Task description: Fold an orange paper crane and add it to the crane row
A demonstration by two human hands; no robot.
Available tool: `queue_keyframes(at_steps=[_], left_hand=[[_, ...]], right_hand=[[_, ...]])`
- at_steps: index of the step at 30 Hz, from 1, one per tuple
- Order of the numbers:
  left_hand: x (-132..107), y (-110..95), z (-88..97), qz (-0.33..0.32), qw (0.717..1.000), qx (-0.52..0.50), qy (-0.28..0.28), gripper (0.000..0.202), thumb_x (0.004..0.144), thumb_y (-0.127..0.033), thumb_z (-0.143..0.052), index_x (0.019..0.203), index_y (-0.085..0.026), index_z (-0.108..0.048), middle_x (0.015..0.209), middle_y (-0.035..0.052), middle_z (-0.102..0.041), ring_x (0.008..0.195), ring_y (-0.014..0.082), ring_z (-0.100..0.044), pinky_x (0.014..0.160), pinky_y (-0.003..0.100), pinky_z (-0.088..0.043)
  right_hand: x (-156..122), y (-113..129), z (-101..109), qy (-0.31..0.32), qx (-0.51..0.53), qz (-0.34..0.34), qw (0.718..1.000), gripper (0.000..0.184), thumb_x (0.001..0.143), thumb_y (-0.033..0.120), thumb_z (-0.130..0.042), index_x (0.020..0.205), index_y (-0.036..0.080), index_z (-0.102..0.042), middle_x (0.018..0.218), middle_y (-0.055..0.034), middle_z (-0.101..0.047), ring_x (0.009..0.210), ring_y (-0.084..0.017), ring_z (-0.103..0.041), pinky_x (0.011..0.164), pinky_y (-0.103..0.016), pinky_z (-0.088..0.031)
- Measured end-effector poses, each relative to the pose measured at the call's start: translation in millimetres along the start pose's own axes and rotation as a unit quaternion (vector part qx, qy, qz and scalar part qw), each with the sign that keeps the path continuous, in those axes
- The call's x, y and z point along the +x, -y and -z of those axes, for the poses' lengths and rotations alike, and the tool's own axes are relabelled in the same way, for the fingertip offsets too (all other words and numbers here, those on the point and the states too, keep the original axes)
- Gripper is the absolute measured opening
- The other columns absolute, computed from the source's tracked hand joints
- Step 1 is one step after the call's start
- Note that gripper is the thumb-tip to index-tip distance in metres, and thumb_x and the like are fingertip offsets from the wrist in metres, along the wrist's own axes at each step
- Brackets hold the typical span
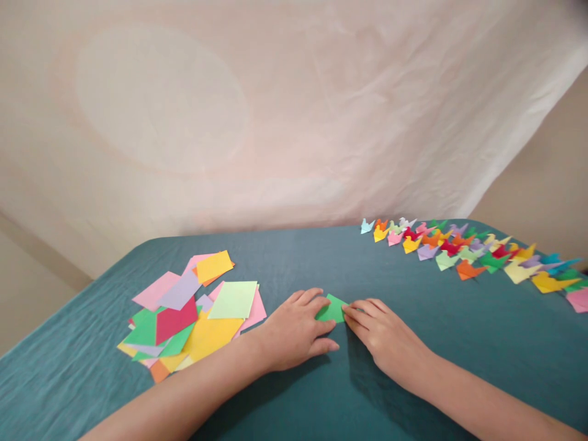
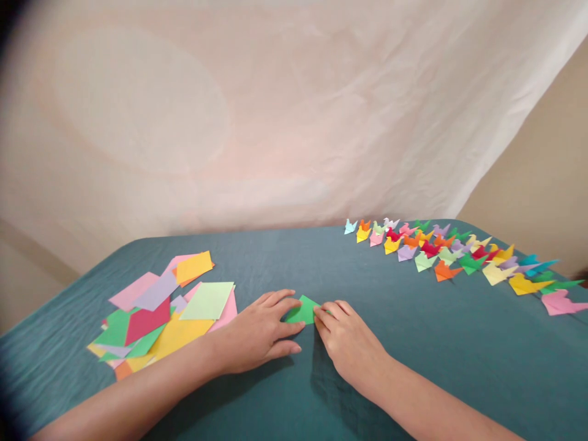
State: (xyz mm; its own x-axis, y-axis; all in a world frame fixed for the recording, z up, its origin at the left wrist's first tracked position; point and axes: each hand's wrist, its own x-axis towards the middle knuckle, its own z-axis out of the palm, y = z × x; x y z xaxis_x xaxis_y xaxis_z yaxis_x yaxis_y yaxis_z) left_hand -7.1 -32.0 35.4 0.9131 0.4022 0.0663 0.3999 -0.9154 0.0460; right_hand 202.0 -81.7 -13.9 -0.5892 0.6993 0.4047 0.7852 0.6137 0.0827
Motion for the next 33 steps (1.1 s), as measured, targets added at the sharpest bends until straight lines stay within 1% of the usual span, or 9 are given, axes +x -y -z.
queue_keyframes(at_steps=[6,11,16,19,23,25,28,31,33], left_hand=[[-4.9,-1.3,7.0,0.013,1.000,-0.007,0.007,0.040,0.086,-0.050,-0.045,0.103,-0.021,-0.065,0.127,0.0107,-0.049,0.126,0.0307,-0.031,0.102,0.044,-0.027],[-8.0,-4.7,11.5,0.026,0.999,0.003,0.023,0.044,0.084,-0.053,-0.046,0.103,-0.018,-0.066,0.126,0.0133,-0.050,0.127,0.0323,-0.032,0.102,0.045,-0.027],[-10.7,-6.5,15.5,0.042,0.998,0.005,0.038,0.041,0.083,-0.051,-0.050,0.098,-0.017,-0.068,0.124,0.0128,-0.053,0.126,0.0316,-0.034,0.102,0.044,-0.026],[-12.4,-8.9,18.1,0.053,0.997,0.015,0.057,0.035,0.084,-0.045,-0.052,0.095,-0.016,-0.068,0.122,0.0135,-0.055,0.125,0.0322,-0.035,0.101,0.045,-0.027],[-15.9,-7.7,21.9,0.045,0.996,0.015,0.079,0.024,0.083,-0.026,-0.052,0.095,-0.013,-0.068,0.118,0.0145,-0.057,0.122,0.0325,-0.039,0.100,0.044,-0.029],[-17.3,-1.8,24.3,0.030,0.996,-0.011,0.086,0.023,0.082,-0.018,-0.049,0.093,-0.012,-0.068,0.117,0.0145,-0.058,0.120,0.0309,-0.042,0.100,0.042,-0.030],[-16.2,13.2,26.8,0.019,0.992,-0.096,0.085,0.025,0.084,-0.016,-0.045,0.089,-0.014,-0.069,0.116,0.0113,-0.060,0.110,0.0249,-0.052,0.094,0.033,-0.038],[-10.0,27.9,22.6,0.015,0.981,-0.186,0.054,0.026,0.085,-0.017,-0.043,0.088,-0.017,-0.069,0.107,0.0063,-0.064,0.098,0.0194,-0.059,0.087,0.027,-0.042],[-4.4,32.9,13.8,0.045,0.973,-0.225,0.026,0.025,0.086,-0.018,-0.043,0.095,-0.017,-0.067,0.098,0.0049,-0.066,0.092,0.0176,-0.060,0.086,0.026,-0.042]], right_hand=[[0.9,-0.4,0.0,-0.003,-0.008,0.004,1.000,0.022,0.084,0.009,-0.048,0.095,0.010,-0.067,0.096,-0.0106,-0.066,0.091,-0.022,-0.052,0.079,-0.037,-0.042],[0.5,-0.6,0.2,-0.006,-0.014,0.006,1.000,0.020,0.084,0.010,-0.050,0.094,0.010,-0.066,0.096,-0.0101,-0.066,0.090,-0.022,-0.053,0.079,-0.036,-0.042],[0.3,-1.2,0.7,-0.002,-0.014,0.010,1.000,0.019,0.083,0.009,-0.050,0.094,0.010,-0.066,0.096,-0.0102,-0.066,0.090,-0.021,-0.053,0.079,-0.036,-0.042],[0.3,-1.5,0.7,-0.003,-0.011,0.011,1.000,0.020,0.084,0.009,-0.049,0.095,0.011,-0.066,0.097,-0.0098,-0.066,0.090,-0.021,-0.053,0.079,-0.036,-0.041],[-0.5,-2.0,-0.8,-0.006,-0.011,0.010,1.000,0.020,0.084,0.009,-0.049,0.095,0.011,-0.066,0.098,-0.0095,-0.066,0.091,-0.021,-0.053,0.080,-0.035,-0.042],[-1.1,-2.2,-1.5,-0.003,-0.013,0.009,1.000,0.021,0.083,0.009,-0.049,0.095,0.010,-0.066,0.099,-0.0097,-0.066,0.092,-0.021,-0.052,0.080,-0.036,-0.041],[-1.5,-2.4,-1.6,0.001,-0.020,0.014,1.000,0.021,0.082,0.009,-0.050,0.095,0.009,-0.066,0.099,-0.0106,-0.066,0.092,-0.022,-0.053,0.081,-0.037,-0.041],[-1.5,-2.3,-1.7,-0.004,-0.022,0.018,1.000,0.022,0.081,0.008,-0.050,0.096,0.009,-0.066,0.099,-0.0112,-0.066,0.092,-0.022,-0.053,0.080,-0.037,-0.042],[-2.0,-2.4,-2.3,-0.015,-0.012,0.015,1.000,0.023,0.081,0.008,-0.048,0.096,0.010,-0.066,0.099,-0.0109,-0.066,0.092,-0.021,-0.053,0.081,-0.037,-0.043]])
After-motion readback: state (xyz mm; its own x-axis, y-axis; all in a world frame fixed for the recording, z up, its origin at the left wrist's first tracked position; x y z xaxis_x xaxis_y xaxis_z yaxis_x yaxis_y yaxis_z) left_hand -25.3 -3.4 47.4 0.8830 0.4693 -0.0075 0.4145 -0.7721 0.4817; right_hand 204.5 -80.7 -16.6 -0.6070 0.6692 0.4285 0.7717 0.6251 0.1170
